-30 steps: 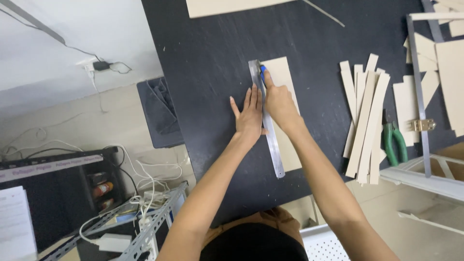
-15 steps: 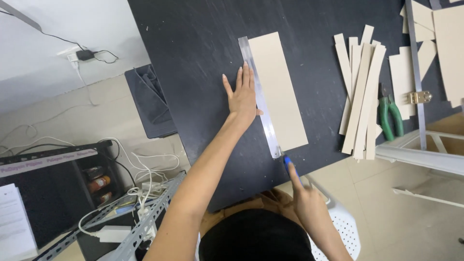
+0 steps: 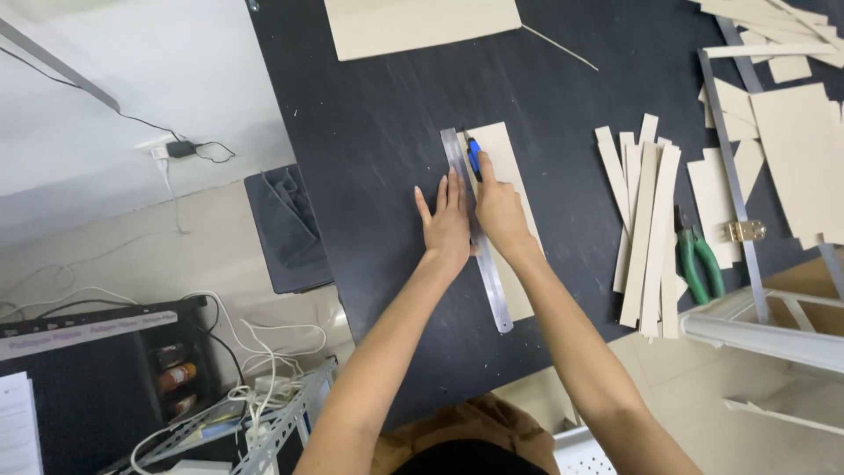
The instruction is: Cutting cardboard sheets into thin strips using a metal ruler and a utility knife on a workbench.
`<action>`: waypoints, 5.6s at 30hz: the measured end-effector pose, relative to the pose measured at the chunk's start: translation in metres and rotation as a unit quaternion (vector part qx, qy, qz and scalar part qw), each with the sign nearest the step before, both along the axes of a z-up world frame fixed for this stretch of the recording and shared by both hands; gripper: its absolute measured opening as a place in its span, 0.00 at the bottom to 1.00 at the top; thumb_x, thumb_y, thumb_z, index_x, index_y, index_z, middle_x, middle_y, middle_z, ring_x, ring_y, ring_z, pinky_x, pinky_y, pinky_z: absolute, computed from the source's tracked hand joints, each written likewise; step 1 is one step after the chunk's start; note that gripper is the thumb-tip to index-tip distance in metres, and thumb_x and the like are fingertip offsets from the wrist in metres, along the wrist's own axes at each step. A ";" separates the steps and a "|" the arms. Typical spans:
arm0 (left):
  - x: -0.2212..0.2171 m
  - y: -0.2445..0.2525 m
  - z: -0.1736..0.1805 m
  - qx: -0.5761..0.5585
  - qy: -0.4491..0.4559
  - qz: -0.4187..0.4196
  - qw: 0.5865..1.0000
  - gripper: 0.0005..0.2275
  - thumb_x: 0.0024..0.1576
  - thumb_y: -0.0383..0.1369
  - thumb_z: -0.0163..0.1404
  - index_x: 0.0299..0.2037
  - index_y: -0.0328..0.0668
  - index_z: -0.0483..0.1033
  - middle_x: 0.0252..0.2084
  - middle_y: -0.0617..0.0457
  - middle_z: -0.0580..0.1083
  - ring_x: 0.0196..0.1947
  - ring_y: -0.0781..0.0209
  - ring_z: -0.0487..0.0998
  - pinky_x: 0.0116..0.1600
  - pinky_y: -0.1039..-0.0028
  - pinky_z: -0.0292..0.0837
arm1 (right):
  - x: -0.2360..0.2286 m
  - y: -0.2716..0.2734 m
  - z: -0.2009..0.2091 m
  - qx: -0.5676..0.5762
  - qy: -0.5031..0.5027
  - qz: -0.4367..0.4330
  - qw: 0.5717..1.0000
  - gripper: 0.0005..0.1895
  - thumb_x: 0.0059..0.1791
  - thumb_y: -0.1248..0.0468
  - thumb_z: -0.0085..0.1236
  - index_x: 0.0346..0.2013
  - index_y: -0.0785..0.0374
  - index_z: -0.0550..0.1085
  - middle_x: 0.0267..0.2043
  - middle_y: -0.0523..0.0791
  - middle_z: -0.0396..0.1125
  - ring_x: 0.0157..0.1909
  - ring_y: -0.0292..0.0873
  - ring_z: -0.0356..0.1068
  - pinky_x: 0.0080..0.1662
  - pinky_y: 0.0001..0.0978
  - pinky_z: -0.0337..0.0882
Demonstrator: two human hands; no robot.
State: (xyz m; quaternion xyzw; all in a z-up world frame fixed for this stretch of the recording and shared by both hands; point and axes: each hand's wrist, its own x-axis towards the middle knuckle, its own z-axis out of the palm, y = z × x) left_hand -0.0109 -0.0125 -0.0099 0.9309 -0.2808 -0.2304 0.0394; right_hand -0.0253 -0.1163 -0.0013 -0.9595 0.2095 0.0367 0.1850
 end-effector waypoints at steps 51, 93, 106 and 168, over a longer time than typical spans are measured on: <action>-0.002 -0.001 0.014 0.015 0.014 0.004 1.000 0.56 0.42 0.48 0.68 0.74 0.38 0.38 0.78 0.44 0.35 0.77 0.52 0.34 0.70 0.37 0.06 | -0.184 0.029 0.109 0.031 0.239 0.048 0.969 0.31 0.53 0.67 0.40 0.72 0.46 0.57 0.41 0.65 0.73 0.43 0.64 0.77 0.41 0.53 0.79; -0.060 0.141 -0.059 -0.499 0.064 0.504 0.702 0.10 0.56 0.28 0.56 0.46 0.38 0.77 0.40 0.42 0.79 0.38 0.53 0.76 0.39 0.65 0.73 | -0.171 -0.001 0.071 0.293 -0.185 -0.292 0.892 0.19 0.40 0.75 0.64 0.44 0.69 0.71 0.36 0.61 0.74 0.42 0.65 0.75 0.42 0.53 0.73; -0.052 -0.031 -0.045 -0.460 0.188 0.338 0.799 0.13 0.54 0.27 0.59 0.48 0.32 0.75 0.42 0.39 0.77 0.40 0.50 0.82 0.30 0.71 0.83 | -0.230 -0.115 -0.028 -0.016 -0.194 -0.284 0.939 0.27 0.39 0.62 0.77 0.44 0.71 0.71 0.38 0.59 0.68 0.45 0.66 0.71 0.47 0.55 0.69; 0.001 0.009 -0.018 -0.206 0.010 -0.049 0.977 0.42 0.50 0.54 0.59 0.72 0.49 0.53 0.77 0.40 0.38 0.77 0.45 0.34 0.68 0.27 0.28 | -0.232 0.036 -0.036 0.091 -0.206 -0.201 0.953 0.15 0.41 0.69 0.69 0.40 0.60 0.75 0.32 0.45 0.69 0.34 0.51 0.74 0.33 0.35 0.66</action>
